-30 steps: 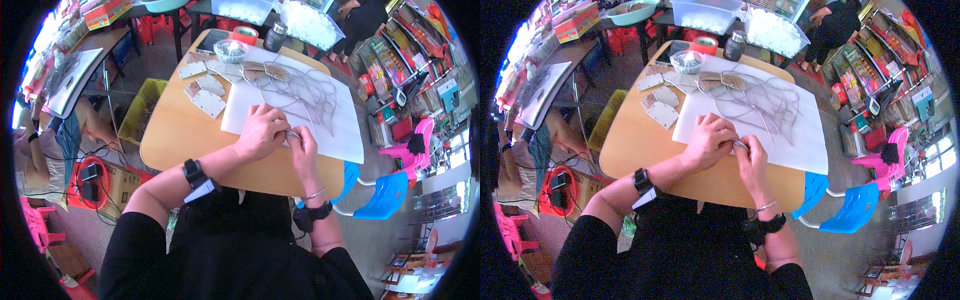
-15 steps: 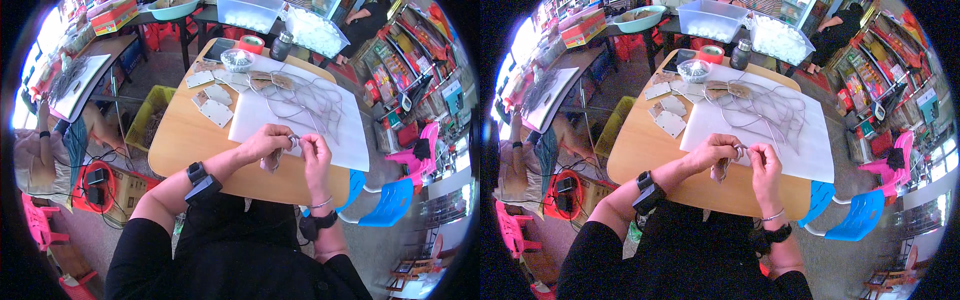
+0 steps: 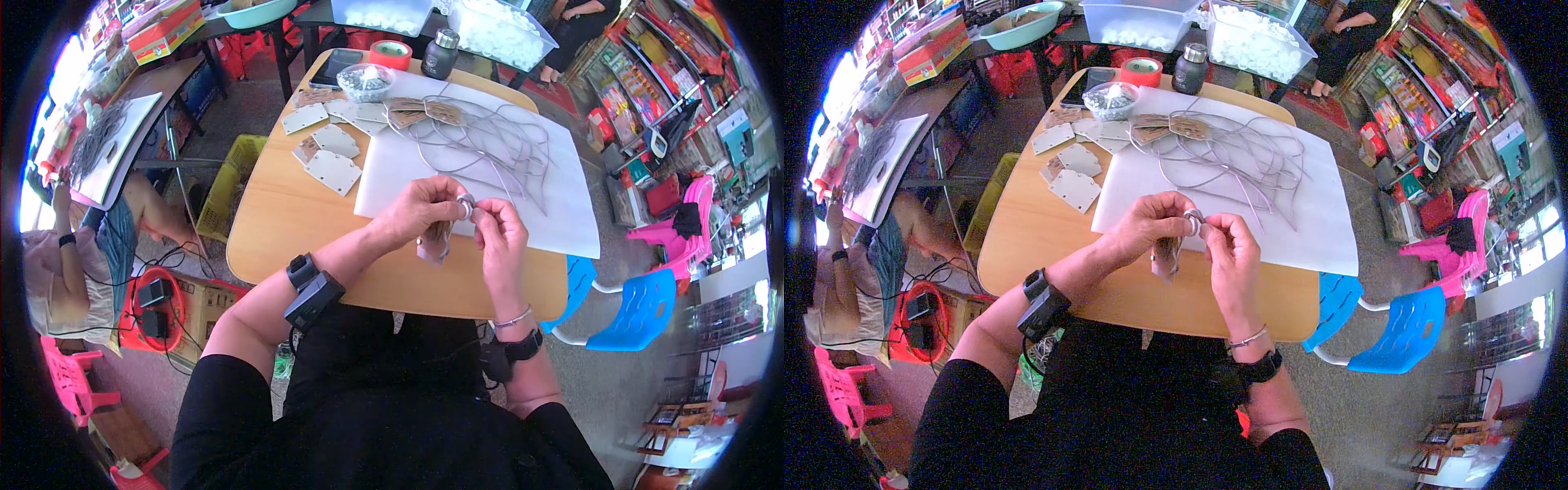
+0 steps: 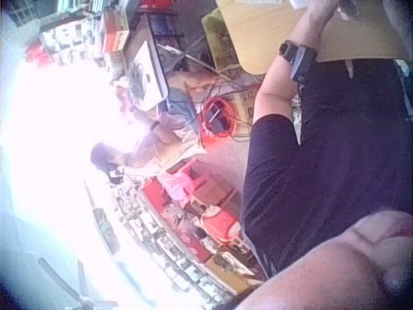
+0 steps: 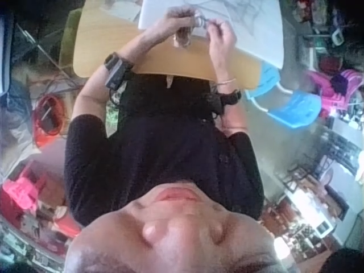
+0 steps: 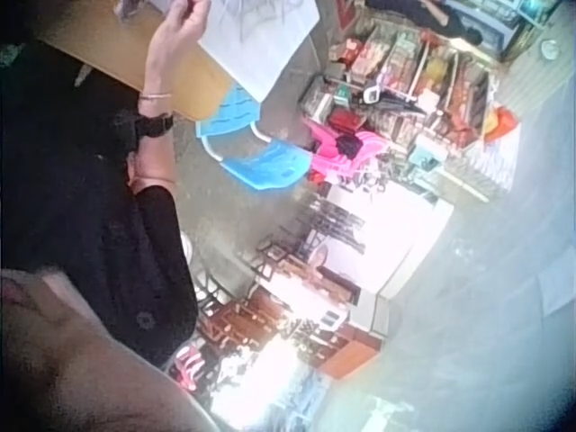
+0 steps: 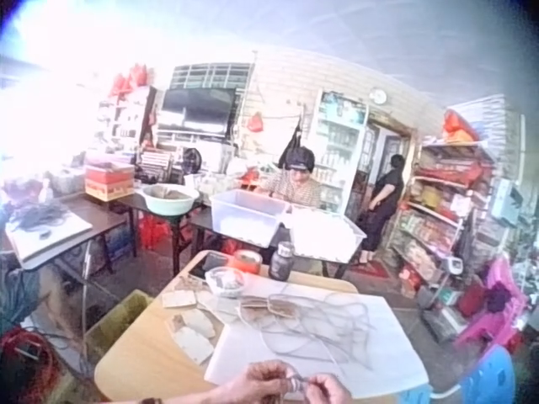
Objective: Assembling components by threading wires through holes in a small cardboard or plastic housing.
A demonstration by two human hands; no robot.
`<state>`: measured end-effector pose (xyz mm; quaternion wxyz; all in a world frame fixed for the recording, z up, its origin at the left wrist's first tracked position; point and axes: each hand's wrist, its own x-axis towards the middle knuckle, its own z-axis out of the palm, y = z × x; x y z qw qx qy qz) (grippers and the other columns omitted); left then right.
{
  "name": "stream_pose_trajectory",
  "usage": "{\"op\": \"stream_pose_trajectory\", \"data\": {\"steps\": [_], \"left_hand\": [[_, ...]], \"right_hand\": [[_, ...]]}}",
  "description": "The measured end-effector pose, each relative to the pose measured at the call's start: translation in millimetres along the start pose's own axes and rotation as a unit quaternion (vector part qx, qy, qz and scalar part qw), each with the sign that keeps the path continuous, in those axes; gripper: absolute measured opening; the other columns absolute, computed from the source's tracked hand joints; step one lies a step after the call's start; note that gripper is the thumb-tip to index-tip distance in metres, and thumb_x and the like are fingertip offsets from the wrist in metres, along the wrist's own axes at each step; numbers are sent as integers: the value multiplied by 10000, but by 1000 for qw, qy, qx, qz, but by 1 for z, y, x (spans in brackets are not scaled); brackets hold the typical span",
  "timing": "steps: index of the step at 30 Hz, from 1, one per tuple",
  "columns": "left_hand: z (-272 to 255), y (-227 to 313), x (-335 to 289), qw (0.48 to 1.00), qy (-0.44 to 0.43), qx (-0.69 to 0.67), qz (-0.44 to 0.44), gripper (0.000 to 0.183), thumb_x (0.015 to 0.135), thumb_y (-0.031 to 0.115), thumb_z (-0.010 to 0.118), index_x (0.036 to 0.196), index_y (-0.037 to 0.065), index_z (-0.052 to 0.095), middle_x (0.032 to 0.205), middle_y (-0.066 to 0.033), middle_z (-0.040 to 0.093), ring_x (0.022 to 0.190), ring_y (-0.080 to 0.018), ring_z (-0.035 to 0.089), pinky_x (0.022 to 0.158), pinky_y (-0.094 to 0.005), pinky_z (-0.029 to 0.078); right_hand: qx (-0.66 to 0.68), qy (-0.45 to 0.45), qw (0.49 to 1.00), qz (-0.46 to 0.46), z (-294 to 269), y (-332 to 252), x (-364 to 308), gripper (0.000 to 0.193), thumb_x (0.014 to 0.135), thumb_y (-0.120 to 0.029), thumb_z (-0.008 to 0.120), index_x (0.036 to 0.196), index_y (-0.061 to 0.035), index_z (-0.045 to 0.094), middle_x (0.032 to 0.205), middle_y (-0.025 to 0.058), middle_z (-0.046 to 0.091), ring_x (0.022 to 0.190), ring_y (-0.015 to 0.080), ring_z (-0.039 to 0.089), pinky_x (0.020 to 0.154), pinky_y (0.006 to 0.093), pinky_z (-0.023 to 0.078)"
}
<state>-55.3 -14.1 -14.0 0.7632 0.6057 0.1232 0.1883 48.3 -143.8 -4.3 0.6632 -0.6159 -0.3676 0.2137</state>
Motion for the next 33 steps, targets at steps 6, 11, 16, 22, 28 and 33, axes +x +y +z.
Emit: {"op": "stream_pose_trajectory", "data": {"steps": [6, 11, 16, 22, 28, 33], "left_hand": [[0, 1, -1, 1000, -8, 12, -10, 190, 867, 127, 630, 1026, 24, 617, 724, -26, 618, 550, -106, 593, 455, -232, 474], [-5, -7, 1, 999, -47, -11, -11, 181, 861, 108, 626, 1026, 33, 622, 737, -23, 621, 551, -92, 585, 479, -226, 475], [-4, -2, 2, 999, -44, 7, -28, 149, 847, 112, 606, 977, 40, 620, 759, 5, 592, 624, -67, 558, 539, -215, 450], [-5, -5, 1, 991, 6, 132, -24, 157, 844, 139, 586, 948, 23, 602, 737, 17, 555, 627, -57, 504, 540, -222, 422], [-4, -7, 3, 993, -1, 114, 3, 135, 838, 104, 586, 945, 23, 596, 743, 23, 562, 662, -54, 515, 580, -214, 430], [-4, -10, 2, 998, -7, 60, 19, 175, 855, 130, 618, 994, 25, 636, 789, 12, 606, 700, -54, 532, 615, -213, 444]], "right_hand": [[71, -33, 994, 80, -3, -4, -4, 66, 865, -101, 585, 885, -39, 597, 663, -49, 508, 525, 8, 388, 450, 169, 281], [143, -57, 977, 148, -7, -2, -3, 107, 844, -137, 597, 868, -33, 599, 641, -57, 491, 510, 1, 358, 433, 166, 252], [109, -61, 981, 148, -7, 0, -2, 114, 847, -144, 597, 880, -34, 603, 656, -56, 498, 514, 1, 360, 433, 165, 245], [80, -69, 991, 87, -6, 3, -2, 91, 886, -121, 568, 899, -37, 600, 675, -35, 527, 510, 4, 362, 442, 163, 256], [103, -49, 987, 113, -3, 5, -2, 81, 881, -123, 577, 874, -44, 593, 670, -24, 539, 503, 2, 362, 433, 166, 247], [120, -29, 984, 124, -5, 8, 0, 72, 862, -120, 593, 863, -48, 594, 660, -34, 529, 502, 1, 362, 430, 164, 239]]}}
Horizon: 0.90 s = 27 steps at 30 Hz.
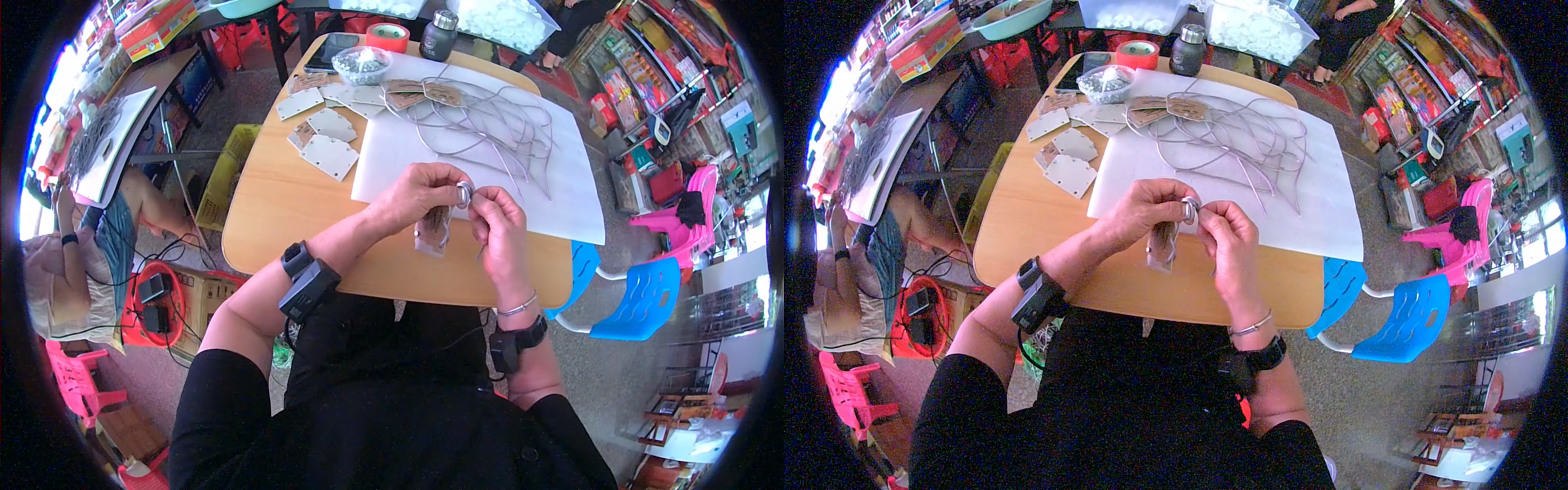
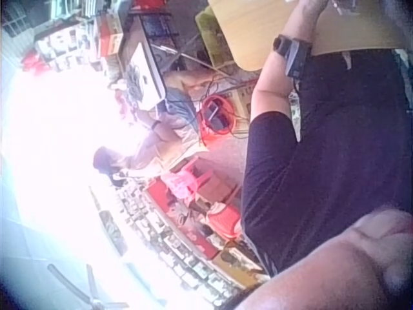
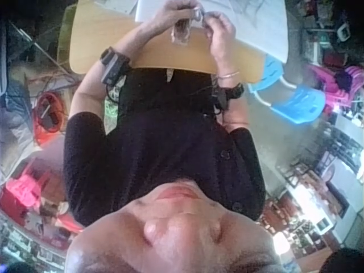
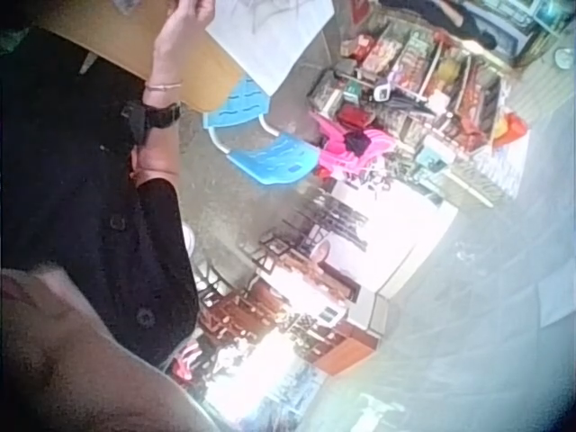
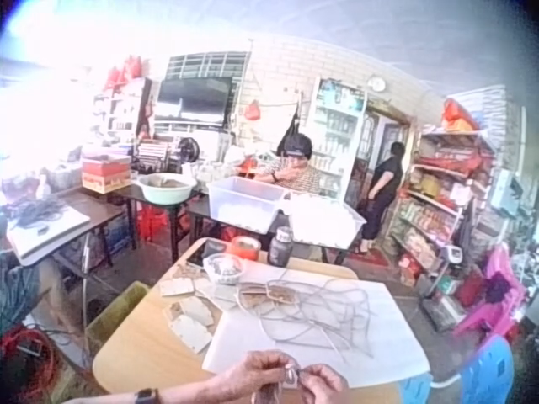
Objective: Assembling components by threading wires through holes in a small cardboard or plastic housing.
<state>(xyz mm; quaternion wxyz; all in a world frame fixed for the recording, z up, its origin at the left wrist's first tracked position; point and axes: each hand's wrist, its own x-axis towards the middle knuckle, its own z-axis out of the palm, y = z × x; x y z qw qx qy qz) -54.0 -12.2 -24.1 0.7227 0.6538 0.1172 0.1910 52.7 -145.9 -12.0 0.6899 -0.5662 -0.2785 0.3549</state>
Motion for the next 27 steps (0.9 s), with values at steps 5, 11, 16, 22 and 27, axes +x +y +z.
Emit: {"op": "stream_pose_trajectory", "data": {"steps": [5, 11, 16, 22, 27], "left_hand": [[0, -3, 2, 1000, -3, 8, 3, 211, 863, 169, 640, 1019, 30, 671, 818, 5, 634, 729, -51, 541, 632, -218, 453], [3, 1, 1, 999, 30, 27, -17, 158, 856, 119, 624, 974, 21, 665, 780, 19, 627, 697, -58, 536, 625, -225, 450], [1, -7, 4, 991, 76, 98, 44, 130, 845, 104, 614, 933, 9, 631, 883, -26, 582, 839, -106, 542, 738, -254, 449], [-2, -8, 4, 986, 70, 131, 80, 141, 844, 98, 604, 942, -3, 623, 1032, -58, 540, 996, -151, 504, 865, -282, 410], [-4, -12, 5, 994, 67, 74, 35, 170, 838, 103, 606, 958, -17, 620, 1088, -66, 512, 997, -151, 504, 866, -279, 408]], "right_hand": [[-11, -3, 1000, 7, -3, -3, 0, 66, 849, -107, 599, 868, -44, 601, 657, -40, 523, 516, -1, 373, 446, 159, 251], [-128, -16, 990, -57, -1, -2, -3, 125, 859, -133, 606, 876, -10, 590, 682, -25, 543, 608, 49, 473, 525, 201, 364], [-459, 76, 791, -398, 15, 0, -5, 161, 850, -121, 620, 961, -21, 559, 846, 80, 598, 761, 208, 553, 697, 325, 421], [-388, 93, 878, -266, 21, 7, -2, 126, 851, -104, 599, 937, -24, 553, 843, 106, 592, 790, 277, 544, 729, 384, 417], [-425, 92, 852, -290, 24, 6, 1, 93, 865, -106, 566, 892, -17, 556, 842, 122, 597, 783, 289, 543, 727, 395, 413]]}}
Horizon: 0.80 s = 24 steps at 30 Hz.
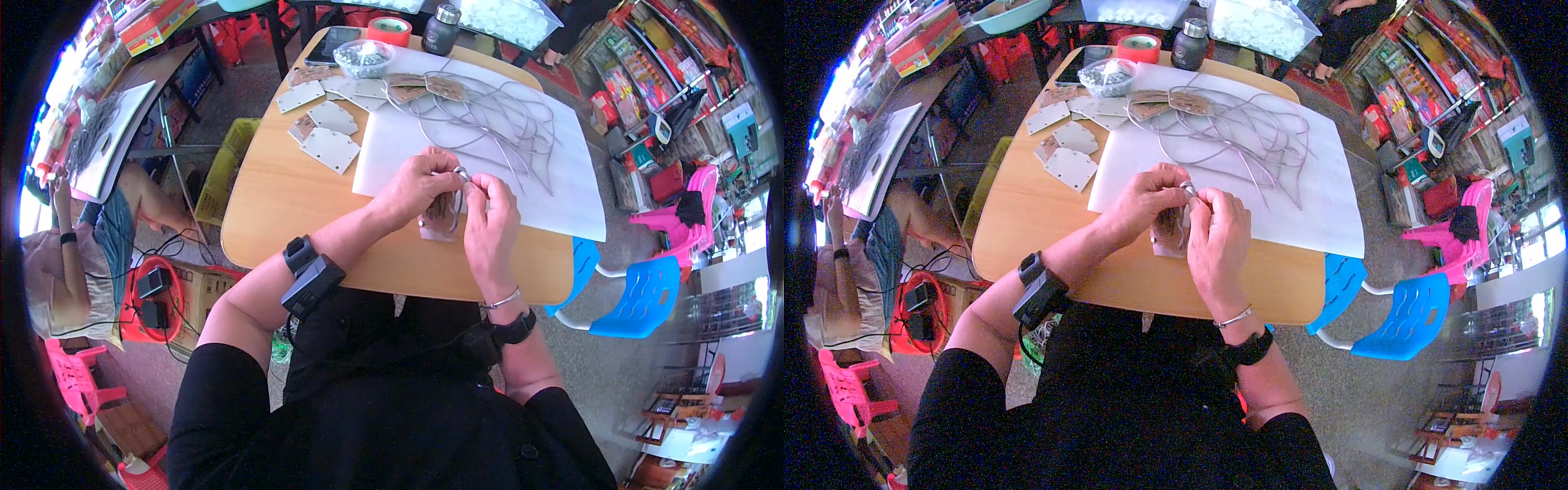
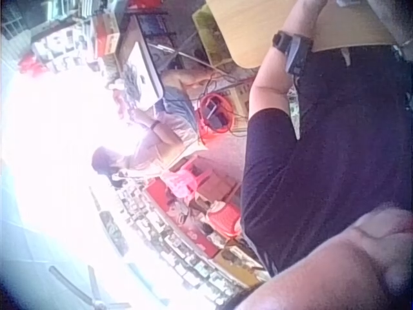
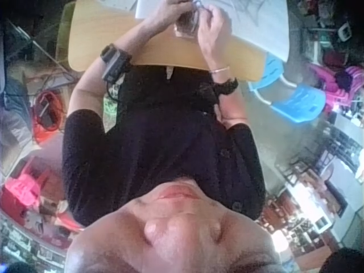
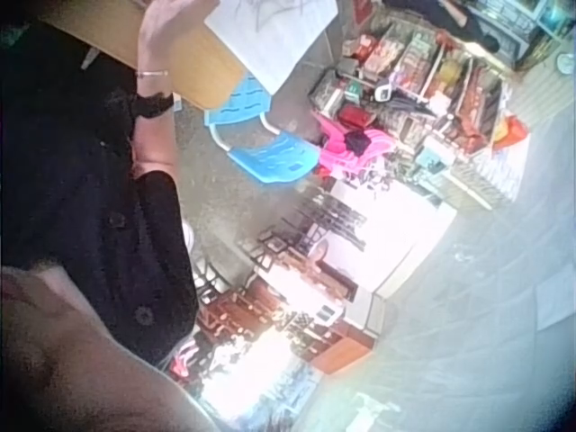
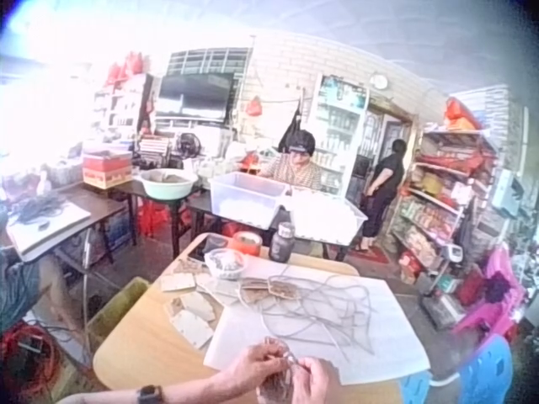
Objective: Assembling components by threading wires through holes in a small cardboard or plastic housing.
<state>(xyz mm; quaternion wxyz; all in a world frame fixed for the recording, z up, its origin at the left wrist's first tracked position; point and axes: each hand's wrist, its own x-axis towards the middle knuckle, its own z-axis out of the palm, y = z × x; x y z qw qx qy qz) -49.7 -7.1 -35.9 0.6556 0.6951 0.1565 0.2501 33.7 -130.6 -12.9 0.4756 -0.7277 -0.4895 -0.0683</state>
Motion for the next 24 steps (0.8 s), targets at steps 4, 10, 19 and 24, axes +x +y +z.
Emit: {"op": "stream_pose_trajectory", "data": {"steps": [4, 10, 19, 24], "left_hand": [[2, 10, -1, 999, -39, 29, 13, 217, 837, 116, 601, 990, -38, 613, 1088, -60, 505, 1000, -150, 506, 869, -268, 399], [-4, 7, 0, 926, -128, -333, -123, 218, 892, 181, 591, 1006, 0, 631, 999, -38, 602, 943, -152, 568, 885, -288, 421], [5, 3, 2, 942, -68, -305, -119, 215, 904, 199, 592, 1019, 23, 640, 969, -51, 656, 913, -141, 603, 842, -283, 469], [9, 13, -1, 984, -46, -141, -97, 237, 916, 220, 579, 1027, 20, 640, 945, -51, 652, 881, -125, 588, 800, -265, 469]], "right_hand": [[-24, 14, 999, 27, 1, 7, -3, 77, 869, -93, 540, 890, -18, 536, 844, 128, 590, 788, 299, 542, 733, 402, 404], [4, 44, 998, 42, 3, 3, 1, 70, 870, -71, 536, 904, -12, 521, 850, 141, 581, 790, 303, 545, 726, 408, 409], [-60, 83, 990, -93, 0, 7, -1, 106, 838, -63, 588, 927, -18, 552, 803, 116, 585, 758, 298, 579, 662, 403, 455], [-193, 69, 972, -112, -2, 10, 0, 106, 793, -72, 628, 869, -57, 556, 765, 85, 586, 719, 279, 570, 636, 392, 445]]}}
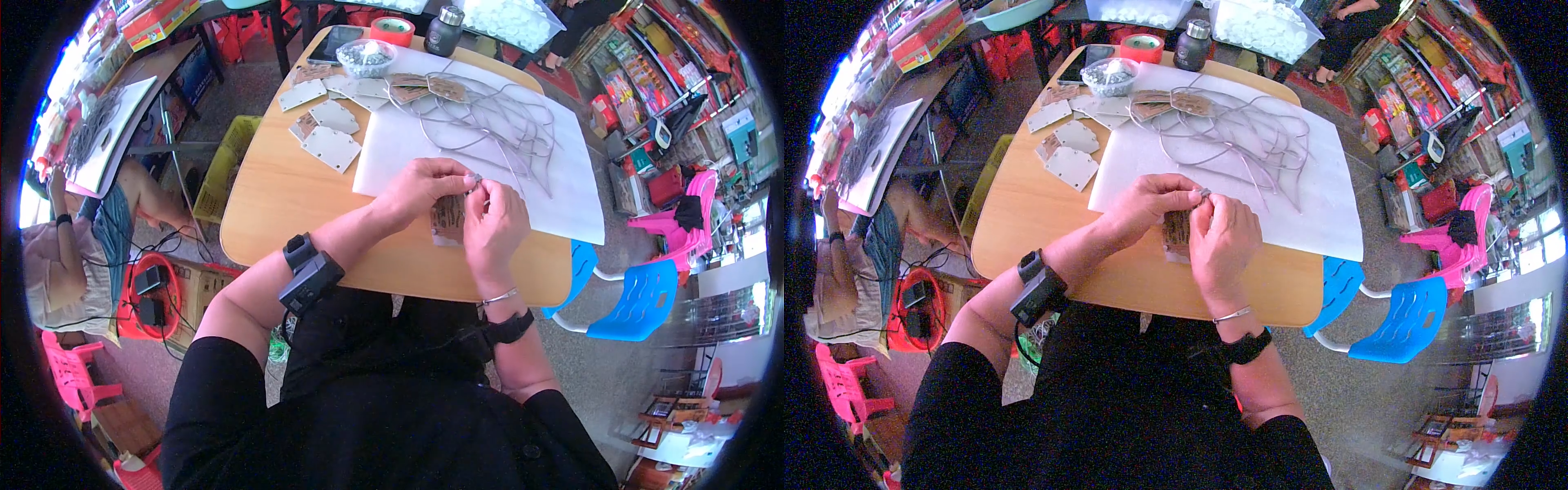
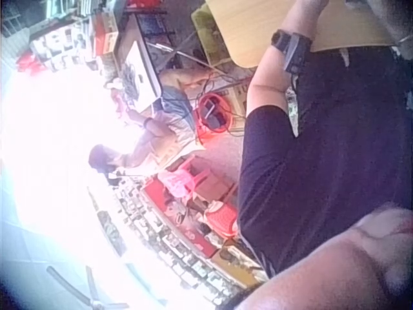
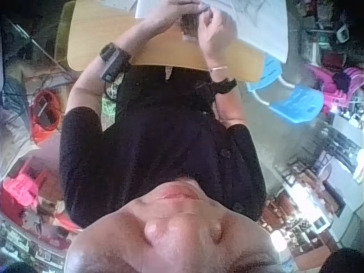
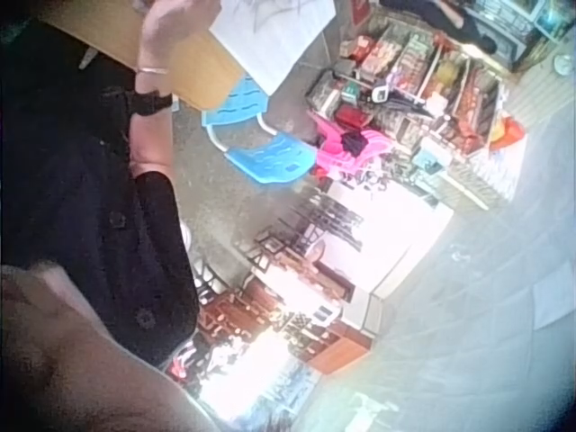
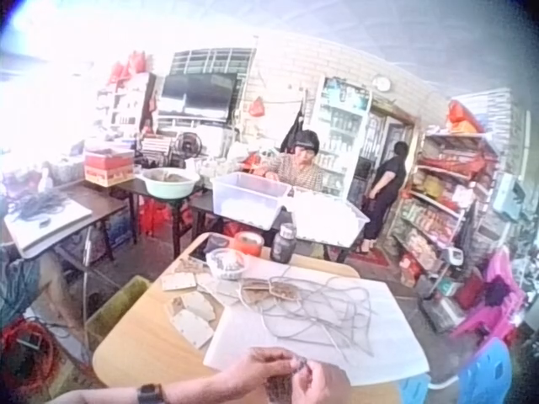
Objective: Assembling components by threading wires through holes in a small cardboard or plastic housing.
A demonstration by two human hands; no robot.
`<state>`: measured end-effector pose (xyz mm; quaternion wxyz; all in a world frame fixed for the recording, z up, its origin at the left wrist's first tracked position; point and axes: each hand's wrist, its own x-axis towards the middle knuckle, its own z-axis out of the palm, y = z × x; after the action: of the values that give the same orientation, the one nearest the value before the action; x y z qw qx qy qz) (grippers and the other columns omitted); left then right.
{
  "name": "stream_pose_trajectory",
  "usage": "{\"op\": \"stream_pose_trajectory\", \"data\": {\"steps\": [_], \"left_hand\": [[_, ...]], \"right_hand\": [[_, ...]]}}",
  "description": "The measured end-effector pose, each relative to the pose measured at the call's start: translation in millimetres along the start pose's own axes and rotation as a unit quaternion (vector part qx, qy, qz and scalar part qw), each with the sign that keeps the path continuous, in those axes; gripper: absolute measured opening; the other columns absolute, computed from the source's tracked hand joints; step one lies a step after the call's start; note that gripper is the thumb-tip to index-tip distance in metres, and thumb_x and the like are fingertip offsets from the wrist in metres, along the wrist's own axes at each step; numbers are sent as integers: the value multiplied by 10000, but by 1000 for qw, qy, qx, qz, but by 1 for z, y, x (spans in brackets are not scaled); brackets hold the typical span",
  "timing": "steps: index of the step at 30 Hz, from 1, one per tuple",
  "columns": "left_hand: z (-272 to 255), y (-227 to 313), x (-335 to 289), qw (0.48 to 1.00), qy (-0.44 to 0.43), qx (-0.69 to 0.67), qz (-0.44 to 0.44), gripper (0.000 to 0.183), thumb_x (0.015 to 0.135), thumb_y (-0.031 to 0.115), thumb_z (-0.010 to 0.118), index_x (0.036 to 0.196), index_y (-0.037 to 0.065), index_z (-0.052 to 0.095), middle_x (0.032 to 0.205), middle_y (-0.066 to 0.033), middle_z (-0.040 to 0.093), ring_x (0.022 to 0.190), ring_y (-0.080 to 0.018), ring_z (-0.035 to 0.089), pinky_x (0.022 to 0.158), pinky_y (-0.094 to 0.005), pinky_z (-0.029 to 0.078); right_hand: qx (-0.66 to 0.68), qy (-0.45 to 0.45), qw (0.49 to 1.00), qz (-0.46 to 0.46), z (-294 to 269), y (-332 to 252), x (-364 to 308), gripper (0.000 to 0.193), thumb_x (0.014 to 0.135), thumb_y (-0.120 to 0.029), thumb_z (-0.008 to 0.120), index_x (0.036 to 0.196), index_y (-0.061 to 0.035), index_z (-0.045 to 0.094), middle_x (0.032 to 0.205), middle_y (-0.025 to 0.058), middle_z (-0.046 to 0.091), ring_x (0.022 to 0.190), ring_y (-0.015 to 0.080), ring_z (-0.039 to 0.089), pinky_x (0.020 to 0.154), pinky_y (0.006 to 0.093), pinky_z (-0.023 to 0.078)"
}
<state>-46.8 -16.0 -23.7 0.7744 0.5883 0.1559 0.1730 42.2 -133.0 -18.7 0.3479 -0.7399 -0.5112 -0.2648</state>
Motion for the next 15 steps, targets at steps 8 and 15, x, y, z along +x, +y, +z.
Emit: {"op": "stream_pose_trajectory", "data": {"steps": [8, 15], "left_hand": [[4, 3, -5, 974, 67, 194, 93, 314, 923, 280, 561, 1034, -1, 645, 867, -78, 640, 805, -127, 586, 725, -281, 475], [0, 0, -2, 965, 79, 227, 103, 299, 909, 268, 584, 992, -9, 657, 858, -87, 639, 792, -130, 580, 700, -285, 472]], "right_hand": [[327, -78, 900, 279, 1, 1, 3, 76, 839, -104, 567, 797, -54, 529, 682, 7, 536, 542, 143, 469, 535, 304, 404], [643, -132, 603, 454, -11, 10, 5, 227, 888, -243, 562, 938, -24, 592, 737, -5, 540, 612, 83, 456, 563, 243, 403]]}}
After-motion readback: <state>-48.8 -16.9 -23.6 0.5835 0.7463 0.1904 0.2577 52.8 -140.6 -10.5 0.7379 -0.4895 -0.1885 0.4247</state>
